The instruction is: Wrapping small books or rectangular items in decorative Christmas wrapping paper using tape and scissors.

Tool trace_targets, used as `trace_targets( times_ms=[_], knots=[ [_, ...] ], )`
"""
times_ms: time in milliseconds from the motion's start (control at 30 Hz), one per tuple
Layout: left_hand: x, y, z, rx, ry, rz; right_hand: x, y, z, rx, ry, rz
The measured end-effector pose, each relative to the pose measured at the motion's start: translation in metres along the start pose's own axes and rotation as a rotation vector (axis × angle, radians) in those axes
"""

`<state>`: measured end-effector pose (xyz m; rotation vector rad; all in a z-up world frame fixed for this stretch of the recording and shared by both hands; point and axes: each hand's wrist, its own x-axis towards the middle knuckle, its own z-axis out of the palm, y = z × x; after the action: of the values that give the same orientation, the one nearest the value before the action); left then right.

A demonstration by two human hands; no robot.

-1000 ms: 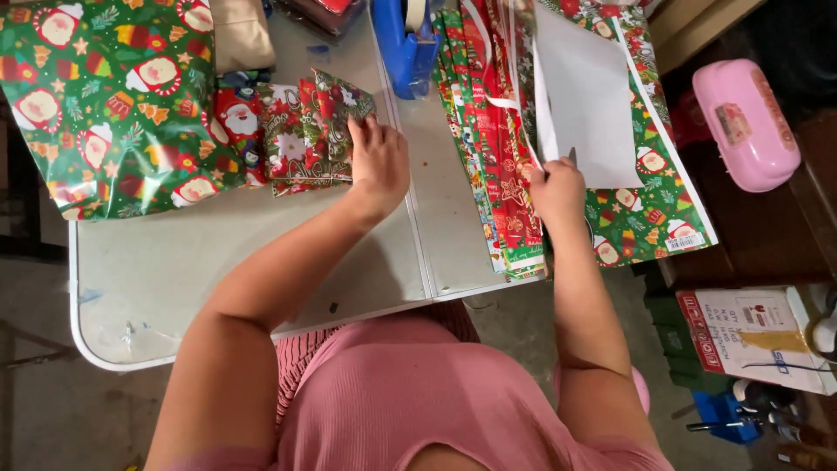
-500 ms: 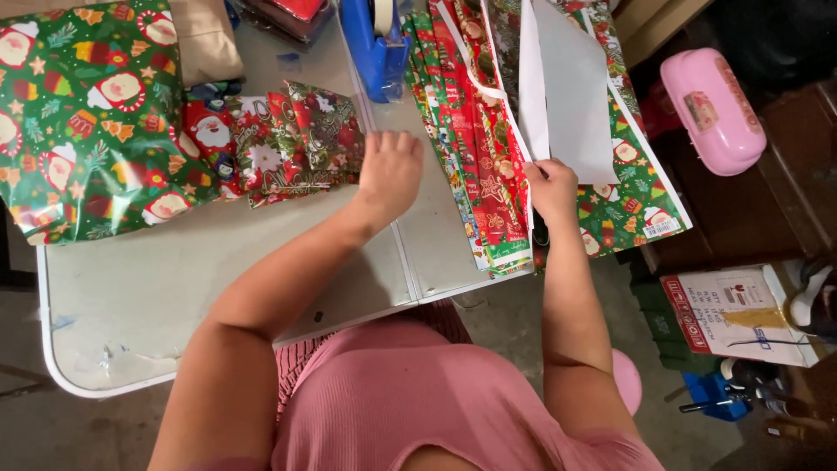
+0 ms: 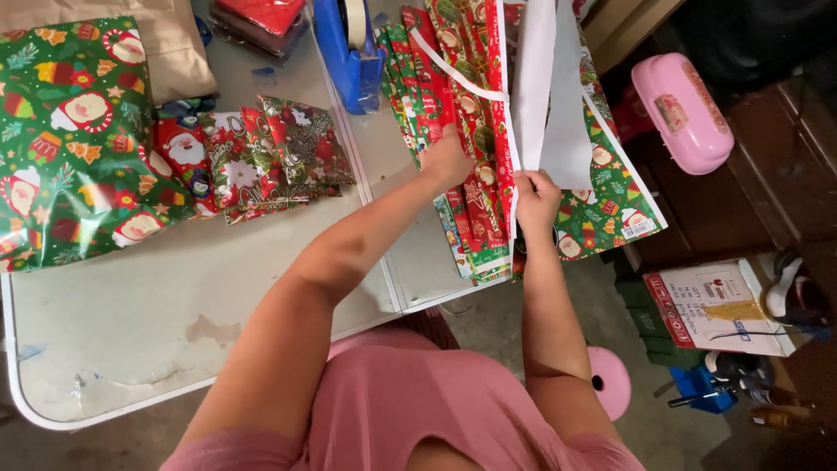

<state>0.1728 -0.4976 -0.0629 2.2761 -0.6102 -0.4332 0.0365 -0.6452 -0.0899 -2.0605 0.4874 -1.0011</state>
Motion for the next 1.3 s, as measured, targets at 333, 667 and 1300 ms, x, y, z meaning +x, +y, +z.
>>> trace_targets(
  times_ms=[333,667,1300],
  knots=[
    [-0.048,0.040,0.007,-0.371,-0.105,0.217,-0.006,-0.020,0.003,-0.089,-0.012,-0.092],
    [-0.069,0.034,-0.015,-0.719,-0.242,-0.071,0.018,-0.008,0.020,-0.474,-0.241,-0.103],
    [-0.054,-0.039,0.025,-0.486,-0.016,0.355,0.018,-0.011,0.015,-0.242,-0.184,-0.202]
  ],
)
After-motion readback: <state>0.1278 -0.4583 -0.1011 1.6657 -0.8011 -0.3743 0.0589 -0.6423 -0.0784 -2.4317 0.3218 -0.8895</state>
